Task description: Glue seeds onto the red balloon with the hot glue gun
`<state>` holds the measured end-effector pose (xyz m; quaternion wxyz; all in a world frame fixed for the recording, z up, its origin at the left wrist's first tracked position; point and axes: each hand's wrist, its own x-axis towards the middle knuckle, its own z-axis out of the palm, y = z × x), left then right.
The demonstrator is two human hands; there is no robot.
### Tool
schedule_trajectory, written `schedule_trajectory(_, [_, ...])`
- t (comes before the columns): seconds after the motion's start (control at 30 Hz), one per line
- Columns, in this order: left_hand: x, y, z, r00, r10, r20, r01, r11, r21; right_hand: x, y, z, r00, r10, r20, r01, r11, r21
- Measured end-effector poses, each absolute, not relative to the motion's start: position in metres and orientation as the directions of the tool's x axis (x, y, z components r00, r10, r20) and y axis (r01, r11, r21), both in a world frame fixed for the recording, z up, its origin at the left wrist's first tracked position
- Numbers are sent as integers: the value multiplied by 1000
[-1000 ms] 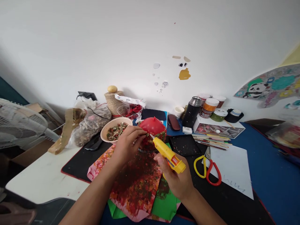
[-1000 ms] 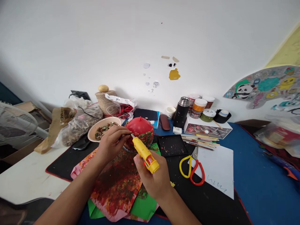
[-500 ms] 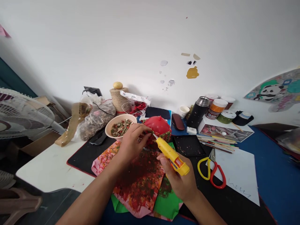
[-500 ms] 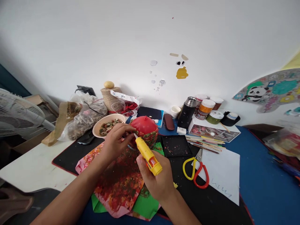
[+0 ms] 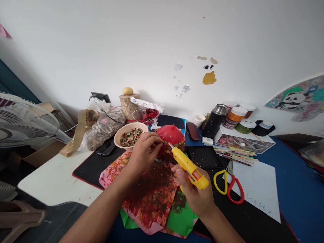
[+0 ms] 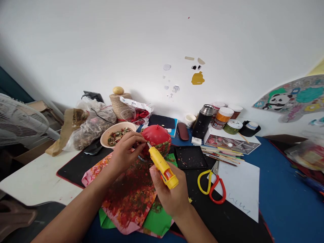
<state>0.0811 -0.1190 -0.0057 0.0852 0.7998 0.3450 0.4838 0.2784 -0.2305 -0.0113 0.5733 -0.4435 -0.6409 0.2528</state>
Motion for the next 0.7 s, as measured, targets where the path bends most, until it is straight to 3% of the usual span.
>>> schedule_trajectory(0.7, [81,-119,-6,294,674,677,525,-706,475,278,-231,-2,9,801,599,344,560,-754])
